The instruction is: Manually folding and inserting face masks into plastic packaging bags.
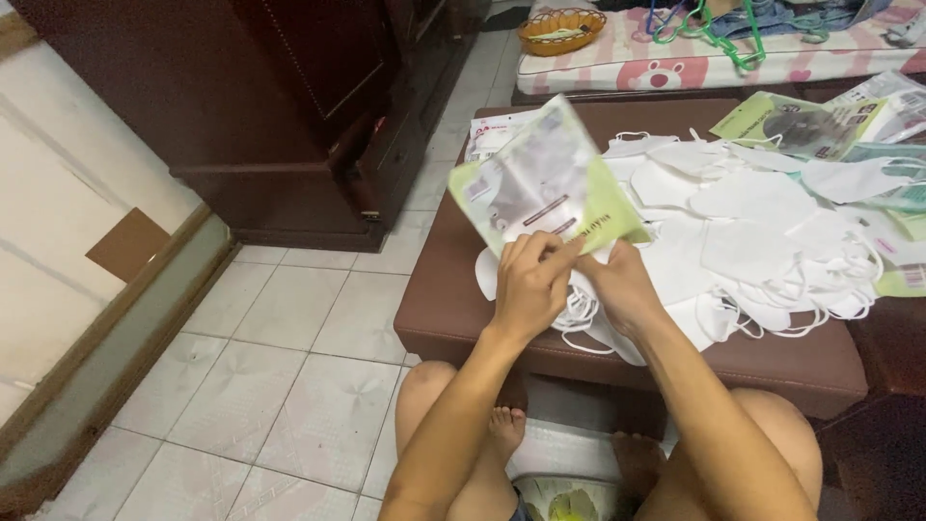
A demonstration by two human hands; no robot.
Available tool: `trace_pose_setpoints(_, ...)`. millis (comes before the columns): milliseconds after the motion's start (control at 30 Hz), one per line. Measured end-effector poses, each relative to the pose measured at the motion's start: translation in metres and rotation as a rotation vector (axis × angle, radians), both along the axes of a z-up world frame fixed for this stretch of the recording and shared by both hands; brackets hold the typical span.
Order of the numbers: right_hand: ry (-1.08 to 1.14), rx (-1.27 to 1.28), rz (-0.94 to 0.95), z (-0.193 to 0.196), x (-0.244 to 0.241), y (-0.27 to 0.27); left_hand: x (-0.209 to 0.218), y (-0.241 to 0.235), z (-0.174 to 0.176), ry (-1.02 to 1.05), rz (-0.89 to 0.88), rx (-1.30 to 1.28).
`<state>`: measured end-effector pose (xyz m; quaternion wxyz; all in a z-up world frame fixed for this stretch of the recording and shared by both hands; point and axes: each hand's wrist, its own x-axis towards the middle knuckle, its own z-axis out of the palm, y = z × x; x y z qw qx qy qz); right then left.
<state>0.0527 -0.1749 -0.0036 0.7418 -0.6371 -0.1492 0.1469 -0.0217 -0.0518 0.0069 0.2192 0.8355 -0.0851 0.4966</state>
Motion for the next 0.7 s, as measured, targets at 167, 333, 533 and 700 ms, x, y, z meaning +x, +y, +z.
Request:
trace_pose_setpoints(167,-0.047,0.054,-0.09,-0.007,0.006,0.005,0.004,-0.004,-0.002,0.034,-0.061,0.035)
trace_pose_setpoints(333,-0.055,0.128,-0.079,0.009,-0.003,-0.003,0.0,0.012,0.026,0.028,-0.041,-0.912)
trace_pose_setpoints(533,-0.107,0.204,0.105,0.024,-0.025,-0.003,0.003,0.023,0.013,-0.015,-0.236,-1.52)
trace_pose_setpoints(700,-0.03,0.167,0.066,0.011,-0.009,-0.003,0.005,0.038,0.006,-0.034,-0.283,-1.536)
